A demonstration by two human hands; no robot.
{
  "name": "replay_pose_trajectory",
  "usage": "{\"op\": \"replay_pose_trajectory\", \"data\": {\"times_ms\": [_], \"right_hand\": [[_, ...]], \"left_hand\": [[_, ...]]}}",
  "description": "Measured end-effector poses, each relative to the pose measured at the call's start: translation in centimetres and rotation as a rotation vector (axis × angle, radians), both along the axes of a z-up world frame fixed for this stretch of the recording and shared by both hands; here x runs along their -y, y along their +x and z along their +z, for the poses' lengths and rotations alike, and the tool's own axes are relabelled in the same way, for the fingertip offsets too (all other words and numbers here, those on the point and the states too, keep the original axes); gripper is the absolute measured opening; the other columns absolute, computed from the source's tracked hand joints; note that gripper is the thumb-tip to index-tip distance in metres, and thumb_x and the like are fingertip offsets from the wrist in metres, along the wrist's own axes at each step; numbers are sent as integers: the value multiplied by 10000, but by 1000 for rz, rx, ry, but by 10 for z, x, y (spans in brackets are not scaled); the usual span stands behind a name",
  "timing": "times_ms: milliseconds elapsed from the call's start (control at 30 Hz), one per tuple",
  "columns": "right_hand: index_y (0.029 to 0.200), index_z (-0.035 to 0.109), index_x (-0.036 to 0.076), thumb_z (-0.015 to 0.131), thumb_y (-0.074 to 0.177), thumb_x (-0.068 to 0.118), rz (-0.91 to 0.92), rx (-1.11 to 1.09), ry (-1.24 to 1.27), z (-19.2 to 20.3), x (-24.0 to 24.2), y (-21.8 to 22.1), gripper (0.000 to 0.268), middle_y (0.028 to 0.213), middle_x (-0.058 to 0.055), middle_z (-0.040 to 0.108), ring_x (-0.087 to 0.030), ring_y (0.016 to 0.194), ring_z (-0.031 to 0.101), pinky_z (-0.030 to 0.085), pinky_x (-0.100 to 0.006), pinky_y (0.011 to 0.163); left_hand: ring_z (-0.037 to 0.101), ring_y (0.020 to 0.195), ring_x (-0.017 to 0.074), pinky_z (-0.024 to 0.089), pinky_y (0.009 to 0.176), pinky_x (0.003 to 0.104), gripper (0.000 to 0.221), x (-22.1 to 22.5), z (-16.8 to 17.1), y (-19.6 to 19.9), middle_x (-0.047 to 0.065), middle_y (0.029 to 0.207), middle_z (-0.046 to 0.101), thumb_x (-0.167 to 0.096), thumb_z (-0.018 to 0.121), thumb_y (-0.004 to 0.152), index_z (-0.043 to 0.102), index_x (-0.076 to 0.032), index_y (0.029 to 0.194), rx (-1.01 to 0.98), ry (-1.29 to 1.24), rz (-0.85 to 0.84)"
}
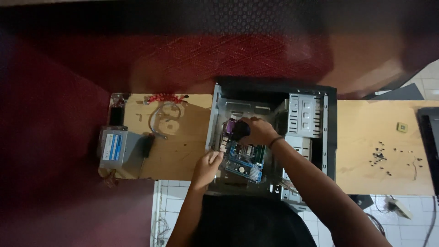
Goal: The person presses a fan onto a motherboard inside a computer case and then uses a screwdriver to tighten screws on the board.
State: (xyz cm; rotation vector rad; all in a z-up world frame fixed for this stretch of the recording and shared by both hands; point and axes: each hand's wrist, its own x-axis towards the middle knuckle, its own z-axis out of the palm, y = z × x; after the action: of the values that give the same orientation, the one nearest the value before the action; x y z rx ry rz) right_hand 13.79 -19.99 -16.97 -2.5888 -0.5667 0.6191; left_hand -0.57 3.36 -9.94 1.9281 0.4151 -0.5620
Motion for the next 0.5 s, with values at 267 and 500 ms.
{"op": "replay_pose_trajectory", "data": {"times_ms": [267, 500], "right_hand": [[1499, 475, 311, 726, 705, 633, 77, 47, -266, -30, -24, 28, 893, 1388, -112, 605, -393, 1239, 636, 553, -562, 981], [1377, 653, 284, 735, 713, 690, 61, 63, -323, -24, -44, 35, 782, 1353, -79, 669, -354, 1156, 695, 589, -528, 936]], "left_hand": [[644, 1230, 429, 505, 1028, 624, 522, -7, 34, 8, 250, 1335, 663, -441, 557, 1006, 628, -53, 1348, 151, 58, 365], [436, 1445, 459, 374, 1153, 655, 896, -25, -13, 39, 276, 1557, 462, -705, 444, 1003, 398, -9, 1565, -23, 98, 157]]}}
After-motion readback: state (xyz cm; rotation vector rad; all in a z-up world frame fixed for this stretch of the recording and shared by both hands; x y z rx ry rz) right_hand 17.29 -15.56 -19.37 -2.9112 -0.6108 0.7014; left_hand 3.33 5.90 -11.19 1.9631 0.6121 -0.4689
